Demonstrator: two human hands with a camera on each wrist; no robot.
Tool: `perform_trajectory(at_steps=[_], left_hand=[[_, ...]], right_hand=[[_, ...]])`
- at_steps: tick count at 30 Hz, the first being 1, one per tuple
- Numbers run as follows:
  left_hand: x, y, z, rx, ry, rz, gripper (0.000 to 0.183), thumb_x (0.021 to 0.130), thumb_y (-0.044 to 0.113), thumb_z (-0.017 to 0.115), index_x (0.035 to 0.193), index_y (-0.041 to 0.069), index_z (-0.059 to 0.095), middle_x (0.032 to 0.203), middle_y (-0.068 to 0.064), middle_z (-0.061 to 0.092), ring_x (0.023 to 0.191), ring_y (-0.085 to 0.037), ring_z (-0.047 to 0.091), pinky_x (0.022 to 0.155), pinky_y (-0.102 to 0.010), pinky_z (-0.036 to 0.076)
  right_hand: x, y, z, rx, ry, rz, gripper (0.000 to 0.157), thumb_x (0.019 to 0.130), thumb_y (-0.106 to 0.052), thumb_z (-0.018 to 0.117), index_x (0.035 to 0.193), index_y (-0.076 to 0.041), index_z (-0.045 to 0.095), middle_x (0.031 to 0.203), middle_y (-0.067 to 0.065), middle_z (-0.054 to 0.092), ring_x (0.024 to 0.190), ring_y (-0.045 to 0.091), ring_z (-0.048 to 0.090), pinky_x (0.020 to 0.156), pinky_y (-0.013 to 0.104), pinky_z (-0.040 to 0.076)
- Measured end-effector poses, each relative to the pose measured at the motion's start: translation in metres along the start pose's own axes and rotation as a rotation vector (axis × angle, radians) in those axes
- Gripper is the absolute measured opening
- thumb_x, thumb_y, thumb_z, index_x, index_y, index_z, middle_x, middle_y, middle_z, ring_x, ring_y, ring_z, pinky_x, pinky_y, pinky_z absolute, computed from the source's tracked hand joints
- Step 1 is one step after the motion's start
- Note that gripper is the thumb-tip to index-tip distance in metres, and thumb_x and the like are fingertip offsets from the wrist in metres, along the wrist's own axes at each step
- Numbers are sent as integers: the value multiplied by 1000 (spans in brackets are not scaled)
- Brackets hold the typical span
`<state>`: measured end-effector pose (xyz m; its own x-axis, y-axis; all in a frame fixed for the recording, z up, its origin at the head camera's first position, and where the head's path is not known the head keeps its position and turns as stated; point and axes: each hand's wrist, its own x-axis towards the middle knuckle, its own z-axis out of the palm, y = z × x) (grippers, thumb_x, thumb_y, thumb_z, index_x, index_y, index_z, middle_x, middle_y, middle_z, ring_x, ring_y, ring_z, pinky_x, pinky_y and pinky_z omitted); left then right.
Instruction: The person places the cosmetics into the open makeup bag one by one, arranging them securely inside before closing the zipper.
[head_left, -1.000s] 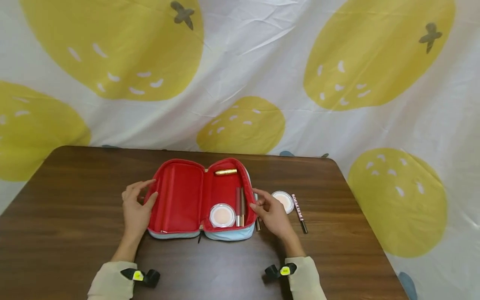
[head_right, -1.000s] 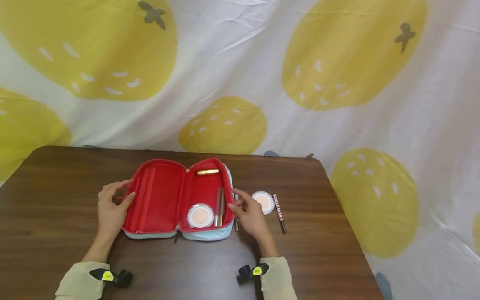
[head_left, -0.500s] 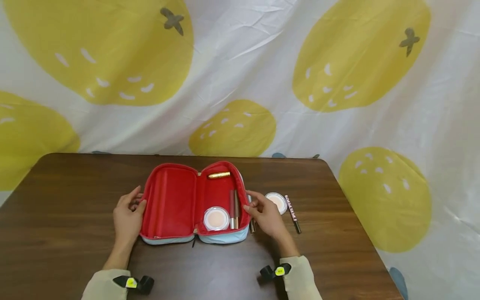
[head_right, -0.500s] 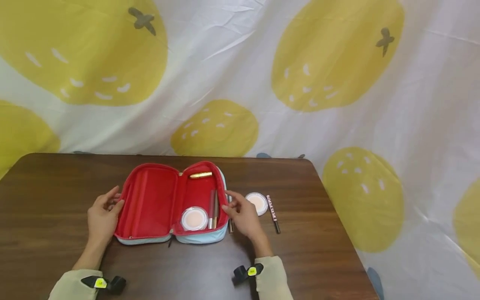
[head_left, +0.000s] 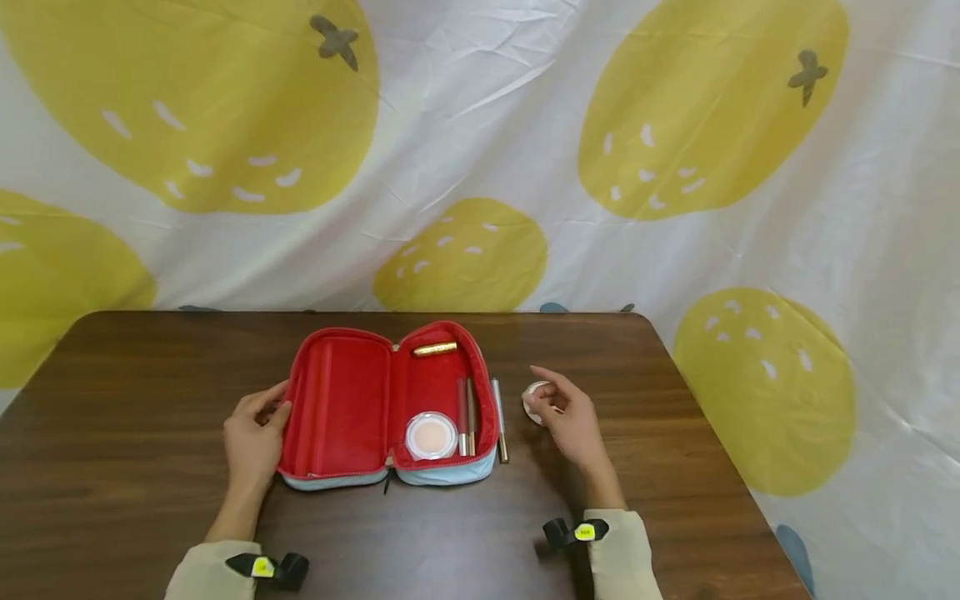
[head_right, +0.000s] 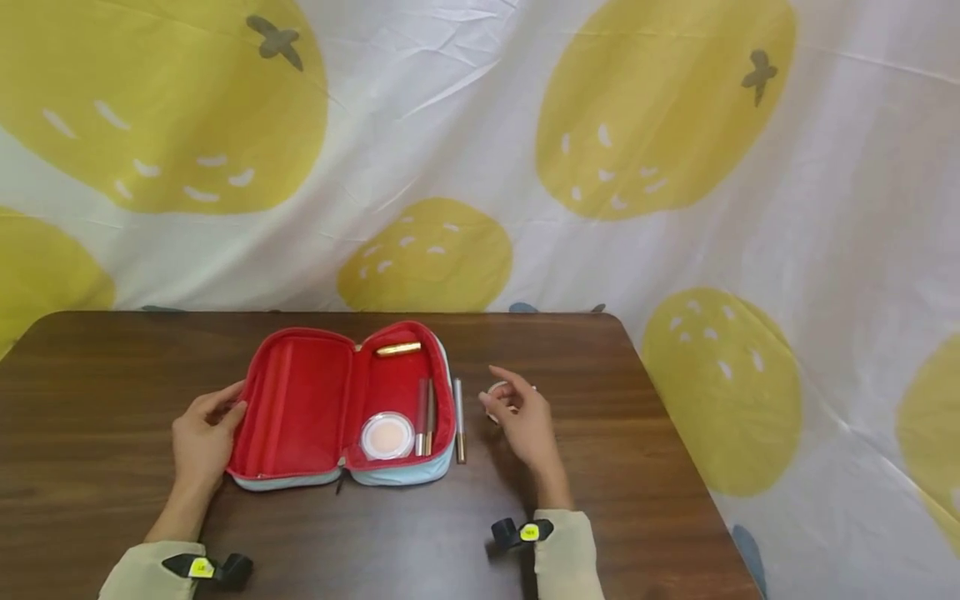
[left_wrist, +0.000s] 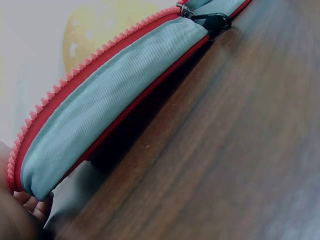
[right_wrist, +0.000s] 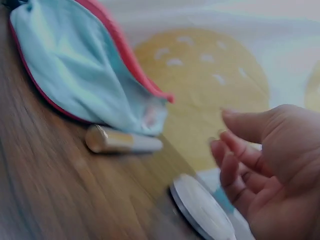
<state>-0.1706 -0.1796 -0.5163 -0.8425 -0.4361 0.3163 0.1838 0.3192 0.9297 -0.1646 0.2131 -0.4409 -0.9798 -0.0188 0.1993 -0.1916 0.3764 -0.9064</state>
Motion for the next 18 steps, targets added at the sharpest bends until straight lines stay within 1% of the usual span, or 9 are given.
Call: perform_trajectory(at_steps=[3,6,8,11,13,15,18], left_hand=[[1,1,-1,10,-5,-7,24,87,-7,64,110,-6,69,96,-20,62,73,5,50,65,-8,39],[2,2,-1,25,-11,-16,24,87,-6,64,110,-6,68,97,-19,61,73,6,50,65,-8,39],[-1,2,-2,28,-6,-25,23,87,-5,64,110,-5,69,97,-18,62,73,6,50,65,-8,39],[-2,2,0,25,-5,-23,24,88,-5,64,111,-5,69,97,-19,62,73,6,50,65,-8,38],[-3,1,1,16,-9,-21,23,87,-5,64,110,-6,69,96,-20,62,72,5,50,64,-8,39],[-2,0,1,7,-8,-17,23,87,-6,64,110,-6,68,95,-21,62,73,4,51,64,-8,39],[-1,-1,0,20,-7,-24,22,87,-5,64,109,-6,69,95,-18,62,74,3,51,64,-9,39]], right_hand=[[-5,7,-9,40,121,-25,38,87,4,66,123,6,59,89,24,59,76,24,58,63,21,44],[-12,15,-16,80,244,-48,35,85,3,68,119,9,60,90,26,59,80,20,59,70,21,46],[-17,18,-20,107,315,-58,34,84,4,69,116,11,61,91,28,59,80,19,59,70,21,47],[-21,37,-26,115,430,-65,35,81,1,74,113,5,64,91,26,61,80,16,60,68,19,47],[-25,51,-30,102,501,-39,36,78,-2,78,112,1,67,91,23,62,78,14,61,66,18,47],[-29,64,-32,90,548,4,37,77,-6,80,112,-2,67,93,22,64,79,12,63,69,17,48],[-38,70,-31,94,593,59,39,77,-4,79,114,2,66,97,25,63,80,12,63,71,16,48]])
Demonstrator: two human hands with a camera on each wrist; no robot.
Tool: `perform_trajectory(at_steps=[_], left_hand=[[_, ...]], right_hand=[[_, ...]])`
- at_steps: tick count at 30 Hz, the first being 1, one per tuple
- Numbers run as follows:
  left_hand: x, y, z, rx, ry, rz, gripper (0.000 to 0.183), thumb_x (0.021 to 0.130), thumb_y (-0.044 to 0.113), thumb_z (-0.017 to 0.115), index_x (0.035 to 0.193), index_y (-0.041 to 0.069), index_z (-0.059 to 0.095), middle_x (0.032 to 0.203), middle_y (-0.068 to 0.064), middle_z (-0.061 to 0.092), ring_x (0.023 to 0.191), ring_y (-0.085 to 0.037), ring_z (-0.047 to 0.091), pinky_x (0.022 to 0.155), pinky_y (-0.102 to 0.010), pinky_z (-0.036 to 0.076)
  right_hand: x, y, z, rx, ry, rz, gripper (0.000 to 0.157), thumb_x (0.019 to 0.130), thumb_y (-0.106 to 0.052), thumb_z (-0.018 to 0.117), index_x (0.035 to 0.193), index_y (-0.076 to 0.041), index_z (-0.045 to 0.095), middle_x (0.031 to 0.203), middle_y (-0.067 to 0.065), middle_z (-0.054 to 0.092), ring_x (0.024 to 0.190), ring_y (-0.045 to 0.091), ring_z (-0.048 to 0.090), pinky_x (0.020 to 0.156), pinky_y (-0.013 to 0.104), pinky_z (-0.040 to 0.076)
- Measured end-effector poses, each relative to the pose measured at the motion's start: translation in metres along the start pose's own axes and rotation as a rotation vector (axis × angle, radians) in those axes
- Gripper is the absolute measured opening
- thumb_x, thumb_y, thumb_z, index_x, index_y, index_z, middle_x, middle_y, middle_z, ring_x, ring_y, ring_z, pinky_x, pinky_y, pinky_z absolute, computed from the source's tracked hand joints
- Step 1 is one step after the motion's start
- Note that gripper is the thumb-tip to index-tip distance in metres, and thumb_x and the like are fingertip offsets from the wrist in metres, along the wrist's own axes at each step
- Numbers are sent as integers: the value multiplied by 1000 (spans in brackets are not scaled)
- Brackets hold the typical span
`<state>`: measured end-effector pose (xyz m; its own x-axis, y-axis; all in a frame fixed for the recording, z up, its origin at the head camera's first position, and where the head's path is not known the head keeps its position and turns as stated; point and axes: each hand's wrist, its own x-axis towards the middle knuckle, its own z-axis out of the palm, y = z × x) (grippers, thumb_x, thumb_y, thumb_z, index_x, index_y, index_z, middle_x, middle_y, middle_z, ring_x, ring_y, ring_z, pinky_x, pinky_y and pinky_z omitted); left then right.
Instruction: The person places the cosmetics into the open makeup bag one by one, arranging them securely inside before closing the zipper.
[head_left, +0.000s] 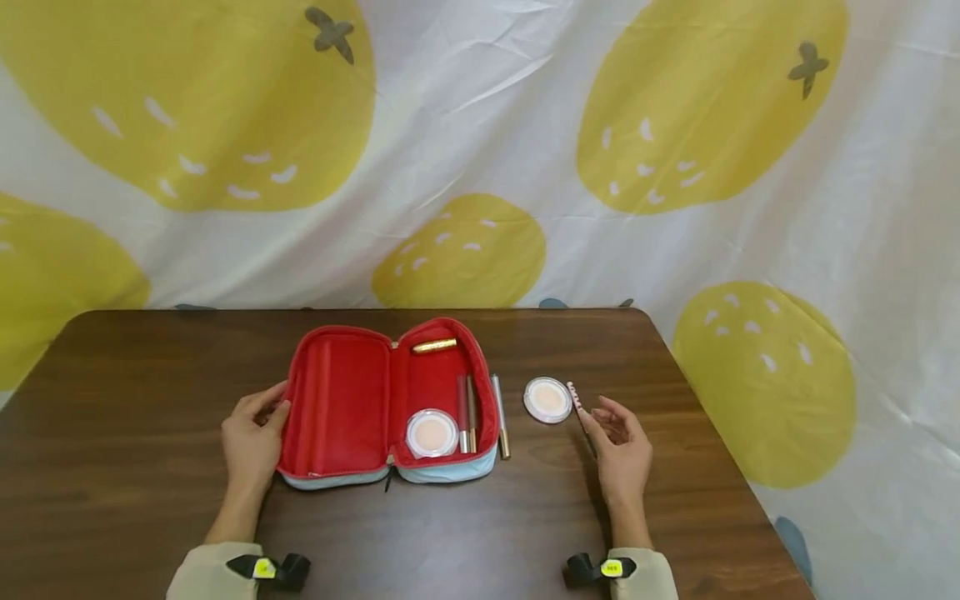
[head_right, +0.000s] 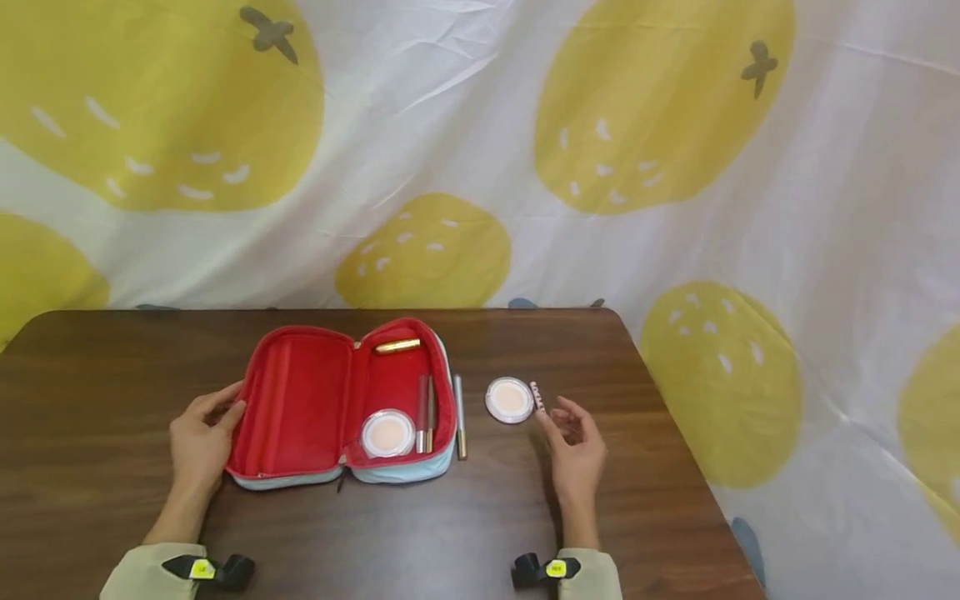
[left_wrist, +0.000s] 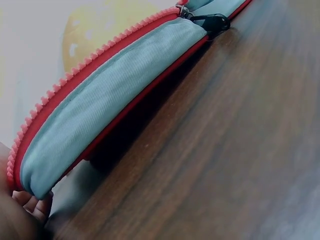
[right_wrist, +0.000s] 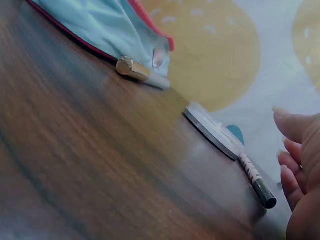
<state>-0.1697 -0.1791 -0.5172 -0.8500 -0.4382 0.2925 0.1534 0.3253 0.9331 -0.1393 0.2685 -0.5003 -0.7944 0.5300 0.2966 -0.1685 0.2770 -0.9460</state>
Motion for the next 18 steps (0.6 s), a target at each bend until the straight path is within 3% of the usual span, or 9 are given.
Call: perform_trajectory(at_steps=[6,13,18], left_hand=[[1,0,-3,32,-5,-23,23,88,-3,64,110,-4,69,96,-15,63,75,3,51,65,-9,40],[-1,3,-4,4,2,-20,22,87,-5,64,109,-5,69,95,-17,63,74,2,52,65,-9,40],[1,4,-5,1,-12,-26,22,88,-4,64,110,-6,69,95,-19,63,73,1,51,64,-10,40]], right_hand=[[-4,8,-1,-29,70,-4,41,77,-2,79,115,4,64,97,27,64,77,11,61,69,14,47],[-7,8,3,-236,69,-5,45,74,-14,84,113,0,67,93,15,68,74,2,60,66,9,45],[-8,8,6,-310,73,-9,52,72,-15,85,118,-1,65,93,14,68,77,12,62,66,7,44]])
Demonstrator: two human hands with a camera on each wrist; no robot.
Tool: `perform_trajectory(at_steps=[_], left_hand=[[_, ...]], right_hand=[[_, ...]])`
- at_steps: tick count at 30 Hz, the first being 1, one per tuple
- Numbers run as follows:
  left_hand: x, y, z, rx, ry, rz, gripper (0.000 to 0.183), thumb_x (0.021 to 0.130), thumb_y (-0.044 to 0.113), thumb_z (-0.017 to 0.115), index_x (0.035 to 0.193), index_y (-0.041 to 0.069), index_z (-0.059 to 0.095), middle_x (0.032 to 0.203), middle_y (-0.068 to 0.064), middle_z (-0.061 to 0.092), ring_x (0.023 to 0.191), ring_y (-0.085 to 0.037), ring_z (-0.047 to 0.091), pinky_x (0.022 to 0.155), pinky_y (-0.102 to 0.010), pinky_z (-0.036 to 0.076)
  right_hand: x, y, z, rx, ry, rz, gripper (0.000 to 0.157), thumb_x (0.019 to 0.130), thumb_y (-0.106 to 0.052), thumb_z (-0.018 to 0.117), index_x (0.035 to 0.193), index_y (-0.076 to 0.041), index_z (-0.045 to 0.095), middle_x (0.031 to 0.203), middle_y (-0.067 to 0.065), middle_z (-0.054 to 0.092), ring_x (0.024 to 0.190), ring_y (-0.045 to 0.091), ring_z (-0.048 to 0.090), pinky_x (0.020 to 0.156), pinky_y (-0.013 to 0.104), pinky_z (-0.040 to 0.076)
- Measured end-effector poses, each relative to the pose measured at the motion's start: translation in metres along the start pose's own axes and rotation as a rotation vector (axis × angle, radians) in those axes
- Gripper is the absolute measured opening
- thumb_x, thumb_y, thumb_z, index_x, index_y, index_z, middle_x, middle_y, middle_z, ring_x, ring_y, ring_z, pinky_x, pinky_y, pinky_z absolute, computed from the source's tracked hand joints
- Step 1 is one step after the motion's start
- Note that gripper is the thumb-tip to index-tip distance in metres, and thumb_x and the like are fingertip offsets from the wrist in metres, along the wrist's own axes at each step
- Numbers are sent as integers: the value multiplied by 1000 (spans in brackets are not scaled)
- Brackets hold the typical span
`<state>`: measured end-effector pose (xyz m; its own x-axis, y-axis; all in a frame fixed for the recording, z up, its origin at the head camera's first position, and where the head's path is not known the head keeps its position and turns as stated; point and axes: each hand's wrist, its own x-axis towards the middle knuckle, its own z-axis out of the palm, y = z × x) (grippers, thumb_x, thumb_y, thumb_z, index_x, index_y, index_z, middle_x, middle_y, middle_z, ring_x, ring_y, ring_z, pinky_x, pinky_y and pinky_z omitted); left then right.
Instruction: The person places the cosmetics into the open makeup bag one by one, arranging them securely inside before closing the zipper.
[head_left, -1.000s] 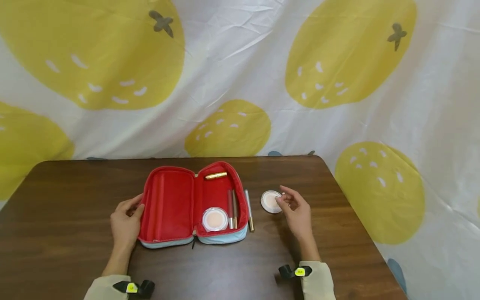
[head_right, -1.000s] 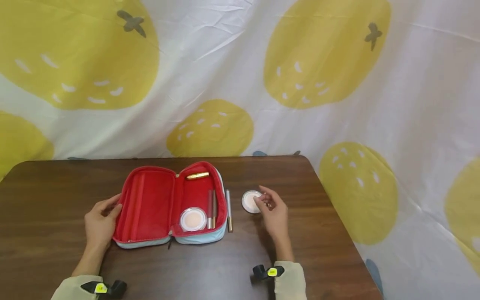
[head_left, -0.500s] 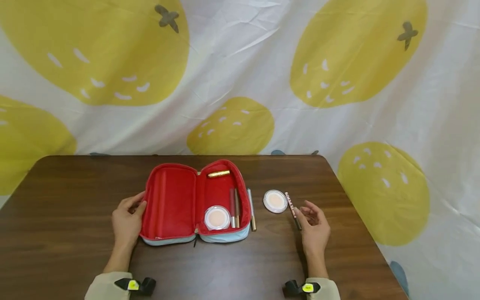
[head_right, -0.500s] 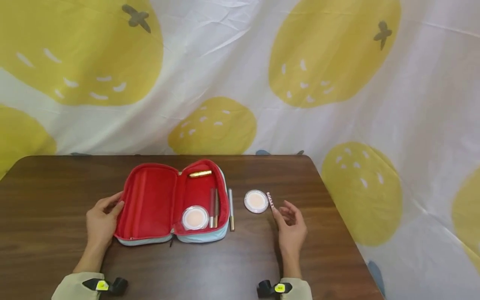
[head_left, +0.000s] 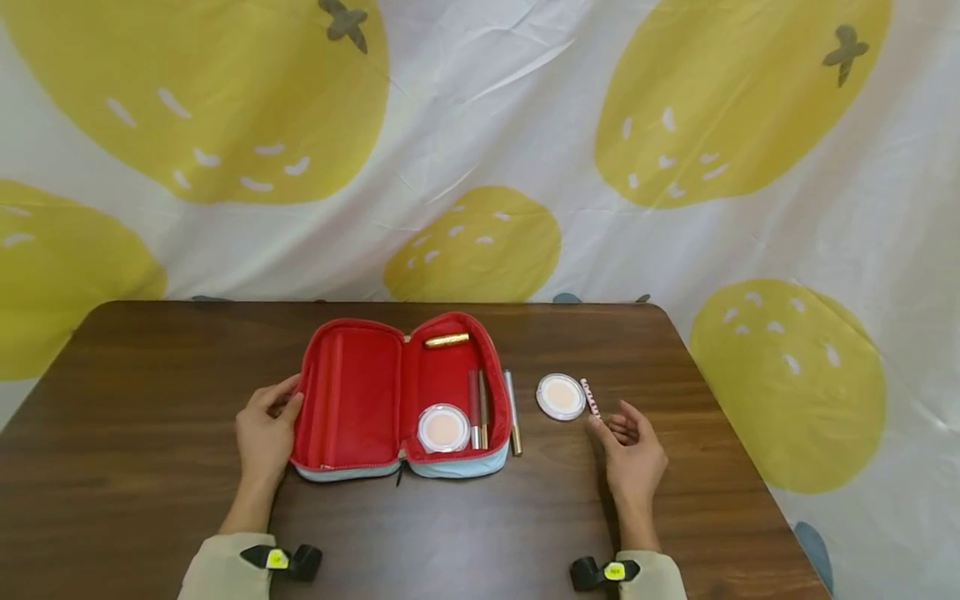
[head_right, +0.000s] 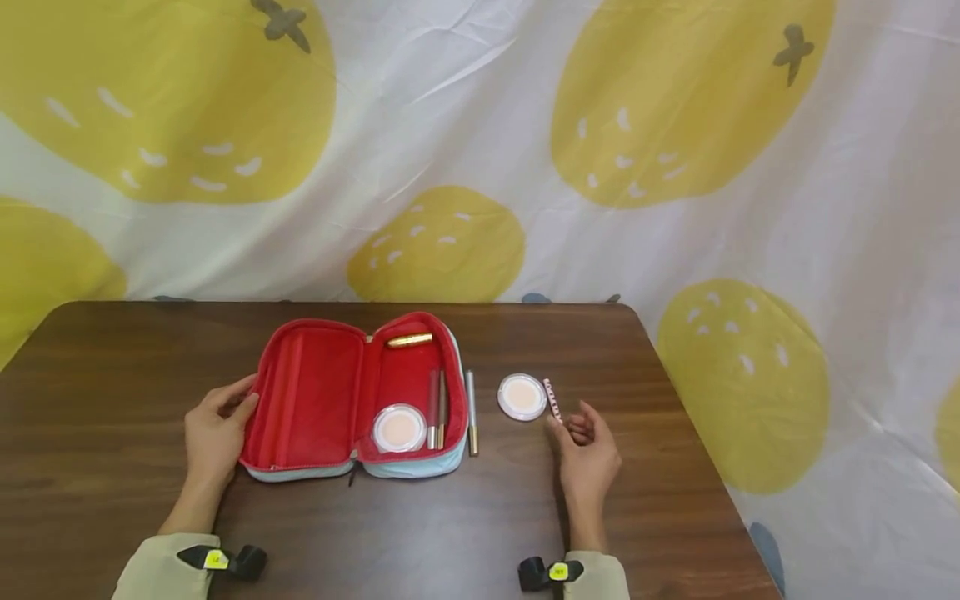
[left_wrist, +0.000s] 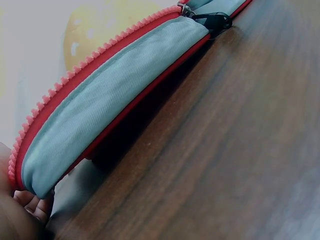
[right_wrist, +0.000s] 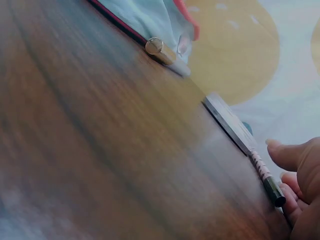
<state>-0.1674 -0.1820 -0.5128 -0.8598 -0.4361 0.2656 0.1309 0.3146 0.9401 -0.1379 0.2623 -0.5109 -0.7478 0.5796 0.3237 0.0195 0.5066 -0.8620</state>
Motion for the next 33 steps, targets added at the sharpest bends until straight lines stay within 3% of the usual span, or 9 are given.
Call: perform_trajectory(at_steps=[5,9,14,18,33], left_hand=[[0,-1,1,3,5,-13,22,88,-4,64,110,-5,69,96,-19,63,74,2,51,66,-9,40],[0,-3,0,17,5,-16,23,88,-3,64,111,-5,69,97,-19,63,75,4,51,67,-9,40],[1,-5,0,15,13,-6,23,88,-3,64,111,-5,69,96,-18,63,74,4,51,66,-9,40],[2,-4,0,19,9,-3,23,88,-3,64,110,-5,69,95,-19,64,74,5,51,66,-8,40],[0,-4,1,29,11,5,22,88,-4,64,110,-5,69,95,-19,63,73,5,51,65,-8,40]], right_hand=[[0,0,0,-48,-12,-1,56,72,-14,85,122,-1,62,94,14,69,78,20,64,64,6,43],[-1,-1,2,-130,5,-25,49,72,-11,85,115,2,65,88,14,70,73,21,63,60,6,40],[-2,-4,5,-251,46,-65,33,71,-13,86,98,1,72,80,12,69,68,25,63,62,25,41],[-2,-6,6,-272,65,-89,26,70,-12,86,89,1,74,75,13,69,65,29,64,64,40,42],[-5,-8,4,-339,94,-72,12,76,-13,81,80,-2,77,78,17,70,78,37,66,69,47,43]])
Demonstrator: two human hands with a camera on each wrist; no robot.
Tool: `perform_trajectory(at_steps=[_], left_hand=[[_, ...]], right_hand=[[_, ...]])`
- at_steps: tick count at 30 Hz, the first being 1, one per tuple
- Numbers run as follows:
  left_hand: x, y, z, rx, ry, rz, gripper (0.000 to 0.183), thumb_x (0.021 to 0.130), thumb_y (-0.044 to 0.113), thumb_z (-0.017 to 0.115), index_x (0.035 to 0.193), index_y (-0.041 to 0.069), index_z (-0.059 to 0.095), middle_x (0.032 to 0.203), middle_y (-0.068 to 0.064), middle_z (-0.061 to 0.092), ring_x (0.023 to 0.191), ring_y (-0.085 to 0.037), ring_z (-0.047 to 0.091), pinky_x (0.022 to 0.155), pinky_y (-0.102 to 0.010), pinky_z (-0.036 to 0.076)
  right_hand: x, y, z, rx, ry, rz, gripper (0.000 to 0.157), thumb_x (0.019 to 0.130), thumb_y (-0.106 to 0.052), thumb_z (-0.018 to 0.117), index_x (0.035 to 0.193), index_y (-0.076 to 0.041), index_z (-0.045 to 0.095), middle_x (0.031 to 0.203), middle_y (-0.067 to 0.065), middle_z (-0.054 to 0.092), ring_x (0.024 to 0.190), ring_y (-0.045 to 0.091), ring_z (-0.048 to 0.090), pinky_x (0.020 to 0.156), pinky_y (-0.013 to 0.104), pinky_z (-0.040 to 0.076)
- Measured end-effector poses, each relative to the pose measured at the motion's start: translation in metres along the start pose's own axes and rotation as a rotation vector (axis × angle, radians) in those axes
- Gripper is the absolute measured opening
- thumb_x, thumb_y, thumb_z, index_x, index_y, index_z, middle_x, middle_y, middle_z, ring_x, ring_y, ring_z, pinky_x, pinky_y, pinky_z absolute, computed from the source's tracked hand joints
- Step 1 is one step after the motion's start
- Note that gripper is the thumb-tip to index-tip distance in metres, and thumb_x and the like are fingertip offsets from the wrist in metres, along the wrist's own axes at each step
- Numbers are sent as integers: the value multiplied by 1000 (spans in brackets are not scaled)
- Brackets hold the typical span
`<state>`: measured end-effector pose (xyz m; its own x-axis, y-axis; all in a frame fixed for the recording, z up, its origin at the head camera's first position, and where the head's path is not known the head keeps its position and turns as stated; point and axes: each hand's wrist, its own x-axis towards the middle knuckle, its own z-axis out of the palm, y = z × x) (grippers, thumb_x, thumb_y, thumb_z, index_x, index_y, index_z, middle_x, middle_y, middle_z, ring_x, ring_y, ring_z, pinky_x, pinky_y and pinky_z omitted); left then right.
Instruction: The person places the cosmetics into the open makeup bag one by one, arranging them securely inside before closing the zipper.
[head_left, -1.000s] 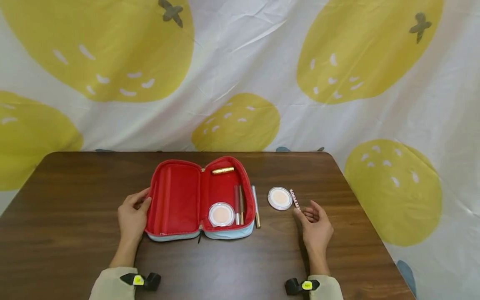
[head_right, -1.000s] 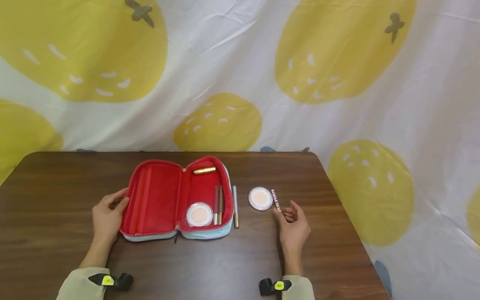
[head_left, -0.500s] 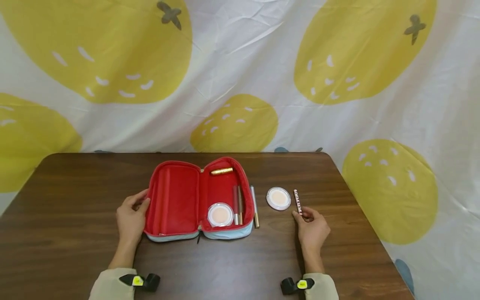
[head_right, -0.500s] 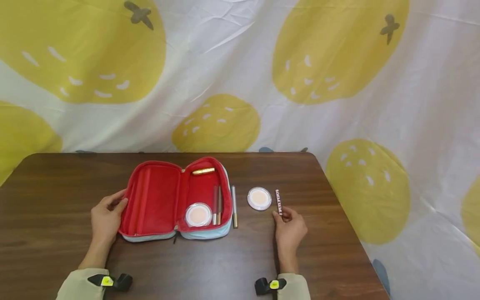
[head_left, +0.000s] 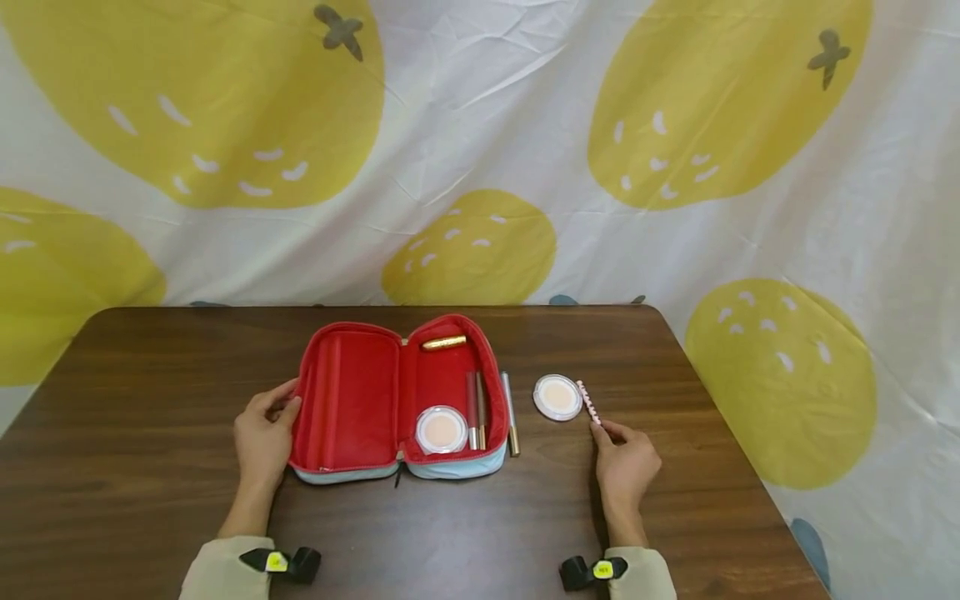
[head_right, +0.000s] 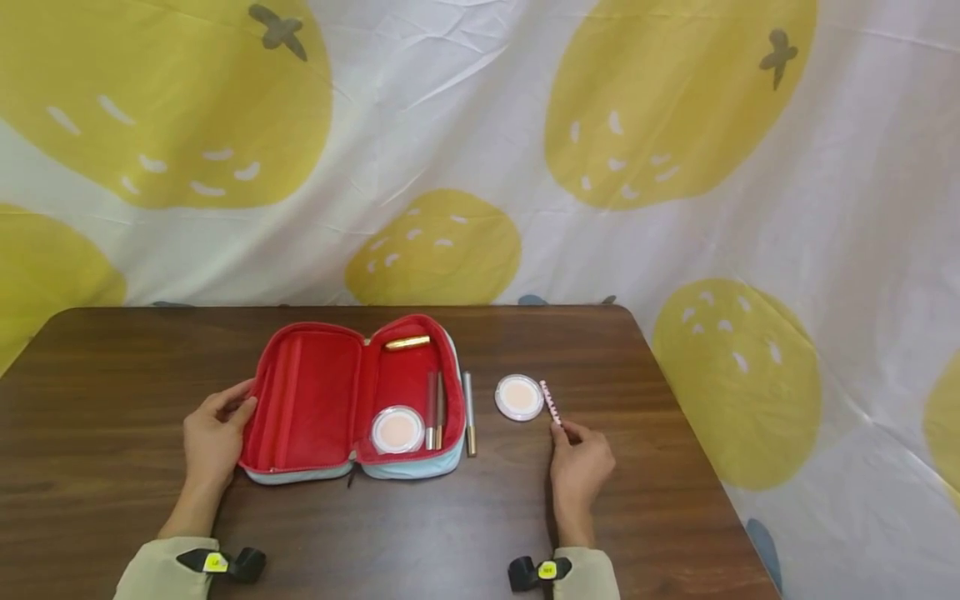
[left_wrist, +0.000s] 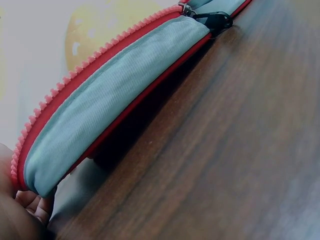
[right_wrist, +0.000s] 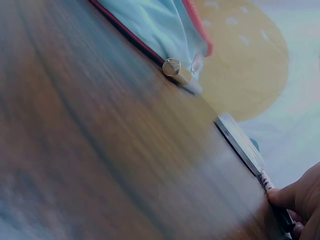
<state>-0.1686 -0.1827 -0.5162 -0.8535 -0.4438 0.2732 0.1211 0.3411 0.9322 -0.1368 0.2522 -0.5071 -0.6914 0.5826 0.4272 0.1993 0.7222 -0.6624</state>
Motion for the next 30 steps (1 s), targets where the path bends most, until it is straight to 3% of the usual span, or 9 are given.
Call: perform_trajectory(at_steps=[9,21,24,30], left_hand=[[0,1,1,-4,3,-1,22,88,-4,64,109,-6,69,94,-19,64,73,5,52,66,-7,40],[0,0,0,28,-8,-3,23,89,-1,64,111,-4,69,94,-17,63,73,3,50,64,-9,40],[0,-1,1,29,-5,-1,23,88,-2,64,111,-4,69,94,-15,63,73,2,51,64,-9,40],[0,-1,1,33,-1,2,23,88,-2,64,110,-4,69,94,-16,63,73,3,51,64,-8,40]], right_hand=[[0,0,2,-15,-30,15,19,73,-20,84,82,-5,77,72,11,68,73,33,63,66,45,41],[-1,-4,3,-8,-47,84,16,80,-20,78,86,-6,77,77,12,69,77,35,63,66,47,42],[0,-3,4,32,-27,95,17,80,-22,78,87,-7,77,78,10,69,74,29,63,64,42,42],[2,-4,6,162,18,130,18,79,-24,79,88,-8,77,76,7,70,60,6,54,56,21,37]])
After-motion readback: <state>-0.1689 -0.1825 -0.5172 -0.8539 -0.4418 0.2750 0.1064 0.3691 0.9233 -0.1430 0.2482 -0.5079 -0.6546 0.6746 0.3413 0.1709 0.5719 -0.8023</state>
